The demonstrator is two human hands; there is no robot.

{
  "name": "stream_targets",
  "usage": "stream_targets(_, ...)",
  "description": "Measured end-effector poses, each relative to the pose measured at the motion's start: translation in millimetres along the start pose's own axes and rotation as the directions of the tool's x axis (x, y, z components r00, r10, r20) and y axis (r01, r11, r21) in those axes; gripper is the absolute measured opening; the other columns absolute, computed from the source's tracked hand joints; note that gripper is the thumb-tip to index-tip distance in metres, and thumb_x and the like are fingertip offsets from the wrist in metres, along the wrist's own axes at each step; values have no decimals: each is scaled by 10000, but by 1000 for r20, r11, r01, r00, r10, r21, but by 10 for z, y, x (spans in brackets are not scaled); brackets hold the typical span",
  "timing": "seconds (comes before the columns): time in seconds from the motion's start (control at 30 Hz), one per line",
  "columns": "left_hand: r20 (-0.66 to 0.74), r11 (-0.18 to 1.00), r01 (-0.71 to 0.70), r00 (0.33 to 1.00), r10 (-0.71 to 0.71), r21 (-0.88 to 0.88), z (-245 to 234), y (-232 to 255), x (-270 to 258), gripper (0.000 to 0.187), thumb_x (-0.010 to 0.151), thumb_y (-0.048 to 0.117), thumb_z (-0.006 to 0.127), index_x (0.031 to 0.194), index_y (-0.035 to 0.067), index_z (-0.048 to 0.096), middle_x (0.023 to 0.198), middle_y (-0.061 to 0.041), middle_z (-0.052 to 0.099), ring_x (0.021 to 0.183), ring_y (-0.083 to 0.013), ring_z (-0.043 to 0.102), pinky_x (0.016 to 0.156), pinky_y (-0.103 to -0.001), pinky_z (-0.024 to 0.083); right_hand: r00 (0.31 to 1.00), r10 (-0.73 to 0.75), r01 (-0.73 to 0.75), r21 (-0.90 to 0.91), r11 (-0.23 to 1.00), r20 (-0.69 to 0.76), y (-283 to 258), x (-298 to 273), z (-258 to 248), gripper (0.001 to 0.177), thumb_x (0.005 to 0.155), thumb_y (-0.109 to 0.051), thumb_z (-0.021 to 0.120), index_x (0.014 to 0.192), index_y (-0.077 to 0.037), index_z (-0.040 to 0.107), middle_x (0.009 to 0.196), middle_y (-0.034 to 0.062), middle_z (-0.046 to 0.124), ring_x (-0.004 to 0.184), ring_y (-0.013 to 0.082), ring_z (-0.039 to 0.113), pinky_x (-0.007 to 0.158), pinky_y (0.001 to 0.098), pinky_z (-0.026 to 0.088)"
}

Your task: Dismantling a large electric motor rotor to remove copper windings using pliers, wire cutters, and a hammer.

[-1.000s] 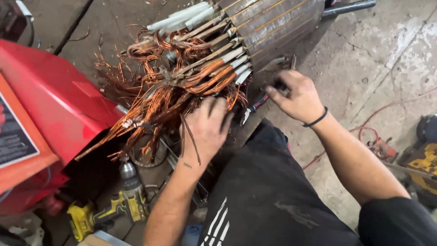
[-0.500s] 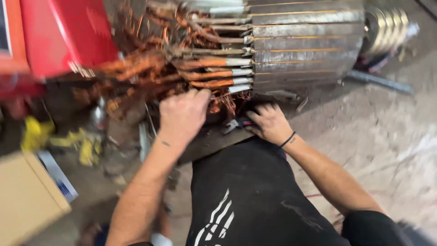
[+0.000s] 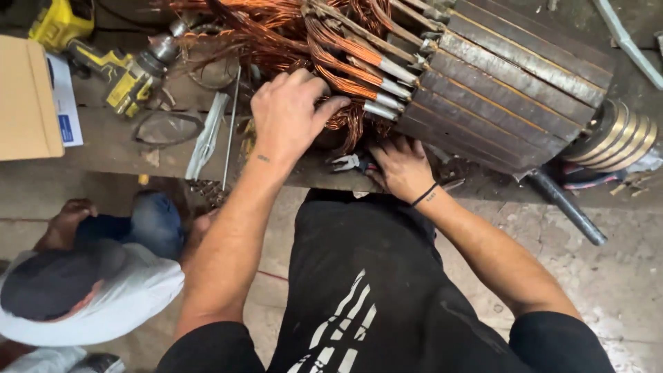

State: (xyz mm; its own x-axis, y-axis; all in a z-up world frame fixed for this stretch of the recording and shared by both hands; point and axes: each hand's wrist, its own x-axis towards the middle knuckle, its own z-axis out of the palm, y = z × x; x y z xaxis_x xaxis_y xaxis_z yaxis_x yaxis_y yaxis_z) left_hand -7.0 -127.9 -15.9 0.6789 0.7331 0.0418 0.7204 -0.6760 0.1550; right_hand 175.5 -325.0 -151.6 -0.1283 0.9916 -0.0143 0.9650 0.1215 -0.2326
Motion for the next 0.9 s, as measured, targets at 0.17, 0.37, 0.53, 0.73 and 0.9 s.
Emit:
stream_targets(0.17,-247,988,-58,969,20,-146,448,-132,-60,392,953,604,650,868,222,673,866,34,597,816,-240,655,701,-399,531,966,-195,175,-123,977,-172,42,-70,-16,571,856,-580,573,1238,-159,617,1036,60,604,986,265,625,816,454,491)
stream_targets(0.37,-387,976,-106,922,25,-190,304,-75,-55,385,852,594,751,823,233,622,840,39,554,769,-223,612,656,-380,514,883,427,-350,880,321,195,-95,-1111,20,660,993,-383,566,1495,36,474,1319,284,603,1237,384,581,990,565,476)
stream_targets(0.53,-450,936,-238,887,100,-260,364,-204,48,416,915,642,683,910,232,611,929,41,559,794,-200,638,668,-340,520,716,399,-498,820,-284,573,-956,-176,-1439,320,696,-98,822,950,61,711,590,145,653,417,198,656,342,285,522)
stream_targets(0.73,-436,927,-303,881,184,-221,373,-224,97,359,966,569,634,860,229,582,863,38,525,744,-211,615,628,-349,508,616,403,-610,734,-300,677,-1169,394,-1660,471,654,-21,691,1122,29,714,895,170,693,791,272,707,651,387,587)
stream_targets(0.9,-336,918,-251,931,143,-306,243,-186,66,307,913,446,766,872,192,599,863,12,536,757,-243,643,634,-375,530,581,502,-651,736,-186,641,-1075,481,-1521,432,652,-59,682,1072,29,726,814,181,669,686,259,690,516,357,548)
